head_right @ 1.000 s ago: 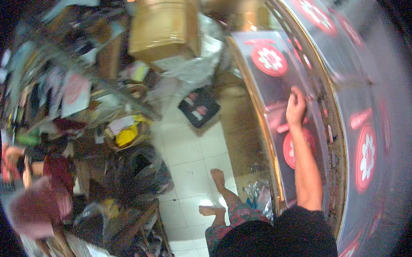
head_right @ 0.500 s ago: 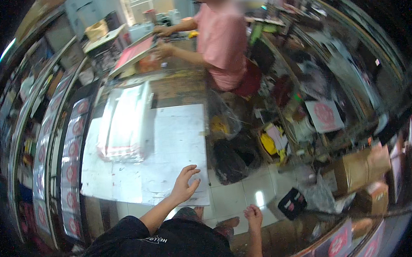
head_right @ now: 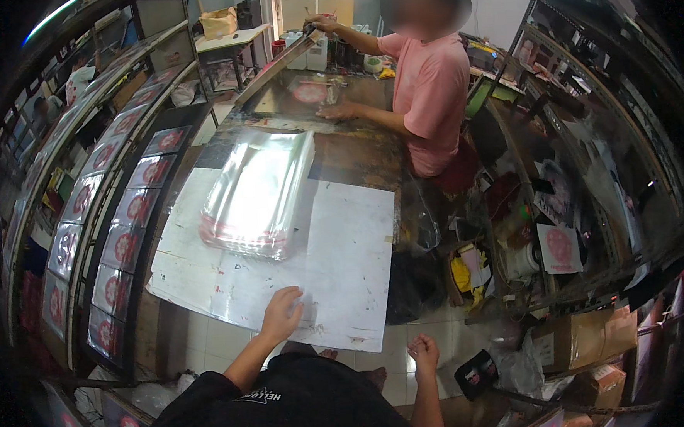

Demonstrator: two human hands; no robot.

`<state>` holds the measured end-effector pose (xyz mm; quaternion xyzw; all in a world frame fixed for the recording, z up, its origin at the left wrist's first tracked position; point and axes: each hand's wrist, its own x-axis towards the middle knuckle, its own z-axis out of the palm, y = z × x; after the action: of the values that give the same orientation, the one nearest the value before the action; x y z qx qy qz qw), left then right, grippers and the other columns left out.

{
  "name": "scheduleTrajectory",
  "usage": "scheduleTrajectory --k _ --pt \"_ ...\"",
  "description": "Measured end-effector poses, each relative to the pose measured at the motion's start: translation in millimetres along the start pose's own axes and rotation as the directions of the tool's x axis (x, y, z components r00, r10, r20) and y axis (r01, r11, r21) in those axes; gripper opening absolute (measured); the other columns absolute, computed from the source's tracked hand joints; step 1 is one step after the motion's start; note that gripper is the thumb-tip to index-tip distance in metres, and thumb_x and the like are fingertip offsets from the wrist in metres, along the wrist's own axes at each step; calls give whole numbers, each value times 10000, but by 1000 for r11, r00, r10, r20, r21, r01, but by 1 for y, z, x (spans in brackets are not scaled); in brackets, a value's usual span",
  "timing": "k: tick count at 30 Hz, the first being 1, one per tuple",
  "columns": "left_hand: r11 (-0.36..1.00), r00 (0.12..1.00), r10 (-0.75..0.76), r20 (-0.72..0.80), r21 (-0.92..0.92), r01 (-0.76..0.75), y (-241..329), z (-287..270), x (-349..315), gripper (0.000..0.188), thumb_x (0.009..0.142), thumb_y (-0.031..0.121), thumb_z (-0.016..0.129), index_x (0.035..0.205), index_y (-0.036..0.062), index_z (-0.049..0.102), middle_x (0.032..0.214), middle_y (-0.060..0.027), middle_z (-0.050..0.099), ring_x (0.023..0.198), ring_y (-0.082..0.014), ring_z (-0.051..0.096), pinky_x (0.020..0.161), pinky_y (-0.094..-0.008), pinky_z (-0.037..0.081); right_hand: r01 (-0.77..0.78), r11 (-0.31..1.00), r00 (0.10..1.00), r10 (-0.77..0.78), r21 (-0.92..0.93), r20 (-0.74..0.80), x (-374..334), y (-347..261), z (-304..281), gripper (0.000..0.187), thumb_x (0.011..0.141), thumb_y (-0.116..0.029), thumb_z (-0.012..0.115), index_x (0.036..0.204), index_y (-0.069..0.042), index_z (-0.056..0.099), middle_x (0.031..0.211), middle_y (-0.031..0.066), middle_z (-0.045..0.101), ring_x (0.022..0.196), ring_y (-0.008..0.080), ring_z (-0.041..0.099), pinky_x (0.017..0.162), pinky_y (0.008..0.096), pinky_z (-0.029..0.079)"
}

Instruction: The person repeatedly picks up pink circular decorative items from a table, places them into clear plastic bags, and then puts the packaged items onto a nearby shelf. Another person is visible working at a separate table in the background.

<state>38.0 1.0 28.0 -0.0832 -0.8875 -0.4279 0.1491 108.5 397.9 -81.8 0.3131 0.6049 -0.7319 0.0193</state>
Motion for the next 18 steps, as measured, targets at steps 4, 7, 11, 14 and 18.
scheduleTrajectory --k 4,7,11,14,18 --pt "999 999 37 19 -4 -37 -2 7 1 283 840 125 637 1093 0 641 1191 -172 602 1125 -341 561 974 -416 447 -27 1000 999 27 -12 30 -1 18 -2 216 967 -139 579 1170 -69 553 1007 61 629 853 193 667 703 286 539" --pt "999 999 9 45 -39 -7 -3 6 11 289 845 128 637 1104 1 636 1193 -172 601 1126 -349 563 975 -415 450 -37 999 999 37 16 19 -5 22 1 222 969 -135 572 1177 -60 557 1008 66 634 856 196 668 693 286 541" --pt "995 1000 -17 -6 -94 16 11 -8 38 291 850 110 636 1119 -3 630 1194 -174 599 1128 -363 565 972 -417 458 -42 999 999 42 -21 -3 -17 23 1 220 975 -117 536 1176 -30 553 1031 81 626 855 203 668 733 301 543" --pt "998 992 55 -112 -14 -57 16 -23 73 327 847 92 642 1156 -11 609 1203 -191 586 1129 -373 565 970 -418 463 -35 999 999 35 -40 -14 -19 27 -3 245 974 -139 552 1196 -36 553 1043 81 633 865 203 668 734 301 542" --pt "975 963 155 -219 190 -114 10 -43 126 468 826 86 674 1262 -20 540 1265 -234 527 1164 -392 532 976 -428 457 -33 999 998 32 -10 -49 -23 31 -2 244 977 -102 516 1198 -6 552 1042 91 620 870 205 664 742 304 539"
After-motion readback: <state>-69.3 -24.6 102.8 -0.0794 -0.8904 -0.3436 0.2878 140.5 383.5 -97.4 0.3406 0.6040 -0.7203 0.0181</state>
